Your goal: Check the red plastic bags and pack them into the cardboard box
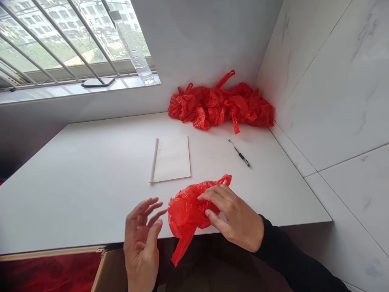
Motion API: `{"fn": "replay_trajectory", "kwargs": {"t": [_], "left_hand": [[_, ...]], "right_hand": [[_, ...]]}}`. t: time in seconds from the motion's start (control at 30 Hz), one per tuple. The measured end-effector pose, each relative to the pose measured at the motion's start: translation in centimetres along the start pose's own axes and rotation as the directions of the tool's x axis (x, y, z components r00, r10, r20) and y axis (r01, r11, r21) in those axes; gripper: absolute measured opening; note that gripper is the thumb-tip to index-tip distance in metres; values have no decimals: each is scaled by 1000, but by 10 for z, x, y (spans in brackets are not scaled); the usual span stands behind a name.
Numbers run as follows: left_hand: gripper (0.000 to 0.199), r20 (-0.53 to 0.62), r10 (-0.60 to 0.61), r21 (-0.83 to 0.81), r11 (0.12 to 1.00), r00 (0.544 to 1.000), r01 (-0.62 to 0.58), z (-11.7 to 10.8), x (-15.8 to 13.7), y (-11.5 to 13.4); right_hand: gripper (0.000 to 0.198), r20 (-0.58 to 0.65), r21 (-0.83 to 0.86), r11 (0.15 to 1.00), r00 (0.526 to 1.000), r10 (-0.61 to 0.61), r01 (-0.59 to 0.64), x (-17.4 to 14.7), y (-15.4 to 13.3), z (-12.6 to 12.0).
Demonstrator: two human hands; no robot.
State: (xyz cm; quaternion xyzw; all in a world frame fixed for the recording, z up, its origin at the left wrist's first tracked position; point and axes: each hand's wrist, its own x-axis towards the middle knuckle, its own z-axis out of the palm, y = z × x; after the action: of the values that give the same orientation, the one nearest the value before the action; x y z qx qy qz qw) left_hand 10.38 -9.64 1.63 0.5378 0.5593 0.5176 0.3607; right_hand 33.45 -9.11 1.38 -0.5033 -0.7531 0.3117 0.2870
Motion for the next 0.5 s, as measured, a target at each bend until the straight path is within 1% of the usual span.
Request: {"fn": "replay_trajectory", "kwargs": {"t": [0.03, 0.07, 0.1, 0.13, 0.17, 0.2, 0.23, 0.27, 0.3, 0.37, 0.43, 0.5], "left_hand": [[35, -25, 139, 78, 987, 990, -137, 0, -5, 6], [38, 9, 277, 179, 945, 961, -274, 0, -9, 10], [42, 97, 394, 282, 870, 914, -405, 1, -13, 13], [45, 216, 472, 369, 771, 855, -519, 3, -14, 15], [48, 336, 507, 428, 669, 794, -608, 5, -15, 14], [50, 428, 516, 462, 581, 742, -670, 7, -13, 11], [49, 480, 510, 487, 522, 714, -700, 9, -11, 7], [47, 498, 499, 509, 494, 709, -705, 10, -8, 2], [42, 495, 490, 525, 489, 717, -697, 10, -5, -3], [34, 478, 478, 540, 502, 737, -676, 10, 0, -9], [34, 481, 473, 543, 501, 738, -674, 8, 2, -12], [36, 498, 472, 535, 493, 728, -686, 8, 2, -12]], "right_hand": [[31, -3, -24, 1000, 1000, -5, 5, -1, 0, 0], [31, -7, -50, 999, 1000, -12, 12, -1, 0, 1], [31, -12, -77, 997, 1000, -21, 20, -2, 0, 2], [31, -15, -101, 995, 1000, -28, 26, -2, 0, 4], [30, -19, -120, 992, 999, -33, 30, -3, 0, 5], [29, -23, -136, 990, 999, -35, 32, -3, 1, 7], [27, -27, -150, 988, 999, -35, 31, -3, 2, 8], [24, -30, -163, 986, 999, -34, 29, -4, 3, 10], [23, -32, -174, 984, 999, -33, 27, -4, 4, 11], [22, -44, -199, 980, 999, -31, 21, -5, 5, 12], [23, -54, -217, 976, 998, -32, 20, -5, 7, 14], [20, -56, -221, 975, 998, -31, 17, -5, 7, 14]]}}
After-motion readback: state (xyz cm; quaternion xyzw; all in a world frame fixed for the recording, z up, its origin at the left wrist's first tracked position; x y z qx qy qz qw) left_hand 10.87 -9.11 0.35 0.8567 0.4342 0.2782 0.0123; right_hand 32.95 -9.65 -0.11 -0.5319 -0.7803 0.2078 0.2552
